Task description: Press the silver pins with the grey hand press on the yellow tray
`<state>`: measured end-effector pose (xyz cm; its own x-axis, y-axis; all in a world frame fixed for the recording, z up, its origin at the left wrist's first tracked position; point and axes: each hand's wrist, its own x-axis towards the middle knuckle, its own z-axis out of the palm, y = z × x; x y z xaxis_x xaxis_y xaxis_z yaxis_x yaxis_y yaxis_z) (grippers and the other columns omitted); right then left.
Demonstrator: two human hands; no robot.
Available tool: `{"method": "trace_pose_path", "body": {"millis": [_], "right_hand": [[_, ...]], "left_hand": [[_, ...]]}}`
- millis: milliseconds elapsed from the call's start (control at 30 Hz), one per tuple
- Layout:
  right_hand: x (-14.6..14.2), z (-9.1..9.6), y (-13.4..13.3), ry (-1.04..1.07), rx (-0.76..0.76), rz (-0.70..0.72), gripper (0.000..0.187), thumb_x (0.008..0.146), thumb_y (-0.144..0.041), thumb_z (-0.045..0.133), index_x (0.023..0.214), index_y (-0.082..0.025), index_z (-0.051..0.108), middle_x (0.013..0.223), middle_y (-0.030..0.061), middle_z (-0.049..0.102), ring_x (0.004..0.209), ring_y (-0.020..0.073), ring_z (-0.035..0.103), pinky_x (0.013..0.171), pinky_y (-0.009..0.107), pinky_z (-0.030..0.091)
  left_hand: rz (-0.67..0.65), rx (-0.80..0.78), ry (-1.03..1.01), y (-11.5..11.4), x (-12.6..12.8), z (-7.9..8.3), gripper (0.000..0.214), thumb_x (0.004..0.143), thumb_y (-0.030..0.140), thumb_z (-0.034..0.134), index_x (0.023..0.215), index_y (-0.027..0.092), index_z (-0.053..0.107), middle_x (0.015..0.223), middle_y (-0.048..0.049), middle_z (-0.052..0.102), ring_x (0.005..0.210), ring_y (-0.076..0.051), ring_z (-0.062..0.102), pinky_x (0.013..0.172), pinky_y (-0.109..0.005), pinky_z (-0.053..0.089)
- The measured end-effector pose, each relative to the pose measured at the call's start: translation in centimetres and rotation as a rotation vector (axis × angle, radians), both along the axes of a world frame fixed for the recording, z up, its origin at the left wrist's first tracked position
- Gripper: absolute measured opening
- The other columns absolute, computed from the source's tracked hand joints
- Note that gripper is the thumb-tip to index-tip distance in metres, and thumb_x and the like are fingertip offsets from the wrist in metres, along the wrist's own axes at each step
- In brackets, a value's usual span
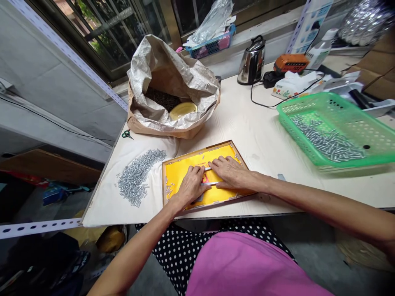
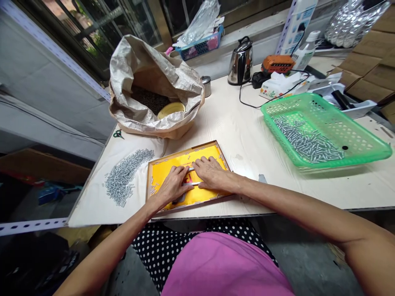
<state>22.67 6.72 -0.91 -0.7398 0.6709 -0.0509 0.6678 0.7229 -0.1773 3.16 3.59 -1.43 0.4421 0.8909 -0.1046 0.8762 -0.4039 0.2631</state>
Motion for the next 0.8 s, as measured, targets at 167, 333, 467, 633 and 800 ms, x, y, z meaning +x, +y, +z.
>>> {"method": "trace_pose_path", "body": {"millis": [167,333,467,633,800], "right_hand": [[-0.4,-1.0,-0.5,0.013,-0.020,0.026,0.019,0.097,-0.024,0.057,0.104,-0.010,0.068,0.103,0.0136,0.066,0.099,0.0248,0.057,0.083,0.037,0.039],[-0.7,-1.5,-0.6,0.038,-0.058,-0.024,0.016,0.097,-0.021,0.056,0.100,-0.012,0.069,0.099,0.0126,0.067,0.097,0.0238,0.058,0.082,0.034,0.040],[0.2,-0.8,1.6,0.043,-0.115,0.028,0.051,0.085,-0.046,0.074,0.120,-0.010,0.064,0.116,0.0167,0.064,0.106,0.0294,0.056,0.083,0.035,0.042],[0.4,-1.8,4.1,0.073,-0.065,0.027,0.029,0.100,-0.035,0.053,0.115,-0.014,0.066,0.110,0.0142,0.065,0.100,0.0249,0.056,0.082,0.033,0.038],[-1.1,-3.7,5.0,0.088,0.123,0.020,0.023,0.101,-0.025,0.048,0.095,-0.015,0.068,0.097,0.0112,0.065,0.093,0.0235,0.050,0.079,0.034,0.033]], "left_hand": [[0.006,0.034,0.014,-0.7,0.2,-0.4,0.016,0.094,0.029,0.062,0.103,0.016,0.064,0.103,-0.0108,0.064,0.100,-0.028,0.054,0.089,-0.041,0.049],[0.030,0.070,0.058,-1.3,0.6,-1.1,0.012,0.096,0.027,0.059,0.098,0.017,0.065,0.100,-0.0096,0.067,0.100,-0.026,0.057,0.089,-0.040,0.051],[0.070,0.226,0.053,-3.0,0.9,-1.5,0.021,0.095,0.025,0.061,0.114,0.016,0.063,0.130,-0.0145,0.062,0.120,-0.029,0.055,0.101,-0.045,0.049],[-0.006,0.232,-0.023,-5.5,2.4,-2.0,0.020,0.096,0.019,0.058,0.115,0.018,0.063,0.132,-0.0121,0.063,0.123,-0.027,0.055,0.103,-0.043,0.050],[0.056,0.105,-0.085,-6.0,3.6,-2.0,0.009,0.095,0.020,0.060,0.098,0.016,0.068,0.096,-0.0082,0.070,0.099,-0.025,0.061,0.088,-0.038,0.055]]}}
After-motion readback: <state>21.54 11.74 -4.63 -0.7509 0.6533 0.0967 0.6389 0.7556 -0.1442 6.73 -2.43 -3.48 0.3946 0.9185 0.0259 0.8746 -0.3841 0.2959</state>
